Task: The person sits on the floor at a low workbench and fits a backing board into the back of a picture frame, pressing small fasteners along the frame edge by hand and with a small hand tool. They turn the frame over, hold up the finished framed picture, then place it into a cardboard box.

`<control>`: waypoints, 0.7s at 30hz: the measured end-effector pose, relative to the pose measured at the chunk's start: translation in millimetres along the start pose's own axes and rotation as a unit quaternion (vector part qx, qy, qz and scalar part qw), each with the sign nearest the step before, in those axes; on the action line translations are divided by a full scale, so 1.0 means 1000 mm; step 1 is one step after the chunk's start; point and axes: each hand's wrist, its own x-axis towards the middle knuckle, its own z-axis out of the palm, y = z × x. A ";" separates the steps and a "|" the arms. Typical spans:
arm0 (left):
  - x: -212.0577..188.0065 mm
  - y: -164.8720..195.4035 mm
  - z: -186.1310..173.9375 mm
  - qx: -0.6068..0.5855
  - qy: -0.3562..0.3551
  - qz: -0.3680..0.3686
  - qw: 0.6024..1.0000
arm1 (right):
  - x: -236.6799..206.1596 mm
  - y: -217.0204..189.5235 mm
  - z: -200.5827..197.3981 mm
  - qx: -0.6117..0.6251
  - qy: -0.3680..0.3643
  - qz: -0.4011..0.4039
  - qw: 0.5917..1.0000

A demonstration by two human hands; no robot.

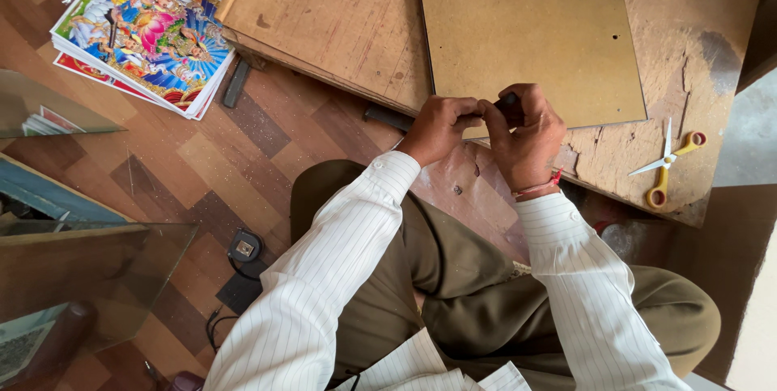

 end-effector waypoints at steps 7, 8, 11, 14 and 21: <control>0.000 0.004 -0.001 0.001 -0.011 -0.008 1.000 | -0.002 0.000 -0.006 0.059 -0.012 -0.036 0.998; 0.000 0.005 0.000 0.007 -0.016 -0.025 1.000 | -0.002 0.003 -0.006 0.058 -0.008 -0.036 0.998; 0.000 0.006 0.000 0.018 -0.027 -0.041 0.999 | -0.004 0.013 -0.005 0.073 0.004 -0.014 0.997; 0.001 0.005 0.000 0.009 -0.014 -0.017 1.000 | -0.003 0.016 -0.002 0.075 0.016 0.032 0.997; 0.000 0.000 0.001 0.012 -0.019 -0.013 1.000 | -0.005 0.005 -0.009 0.011 -0.013 -0.071 0.997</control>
